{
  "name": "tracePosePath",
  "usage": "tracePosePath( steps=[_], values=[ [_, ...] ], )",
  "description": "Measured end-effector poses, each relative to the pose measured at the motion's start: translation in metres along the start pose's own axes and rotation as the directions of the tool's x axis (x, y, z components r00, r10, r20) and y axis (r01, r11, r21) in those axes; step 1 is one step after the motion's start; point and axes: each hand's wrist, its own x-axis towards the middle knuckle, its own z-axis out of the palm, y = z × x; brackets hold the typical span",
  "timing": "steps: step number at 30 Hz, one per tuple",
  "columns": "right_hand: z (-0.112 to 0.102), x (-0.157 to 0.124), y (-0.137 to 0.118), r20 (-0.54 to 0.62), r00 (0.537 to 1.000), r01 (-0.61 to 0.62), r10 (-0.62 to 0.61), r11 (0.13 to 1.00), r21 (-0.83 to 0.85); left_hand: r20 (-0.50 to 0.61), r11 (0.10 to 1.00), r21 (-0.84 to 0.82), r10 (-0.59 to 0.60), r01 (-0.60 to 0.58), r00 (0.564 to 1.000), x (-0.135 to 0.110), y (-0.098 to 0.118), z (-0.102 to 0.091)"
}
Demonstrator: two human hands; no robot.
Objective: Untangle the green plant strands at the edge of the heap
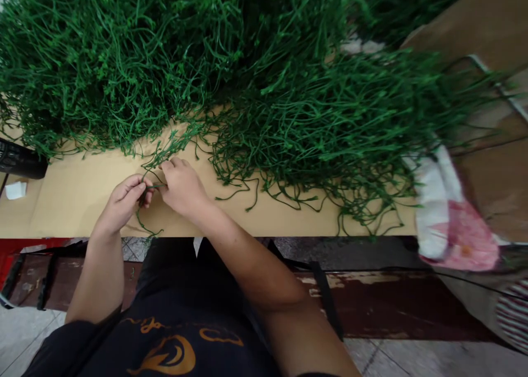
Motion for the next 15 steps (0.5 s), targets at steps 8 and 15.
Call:
tracePosePath(
  steps=[8, 15],
  values=[
    [0.003, 0.003, 0.001, -0.016, 1.0, 0.004, -0.002, 0.986, 0.168, 0.074, 0.993, -0.053, -0.097, 0.101, 0.992, -0.006, 0.003, -0.011],
    [0.006, 0.001, 0.006, -0.029, 1.0, 0.01, -0.002, 0.96, 0.278, -0.164, 0.905, 0.423, 0.019, 0.053, 0.986, -0.004, -0.004, -0.019]
  ],
)
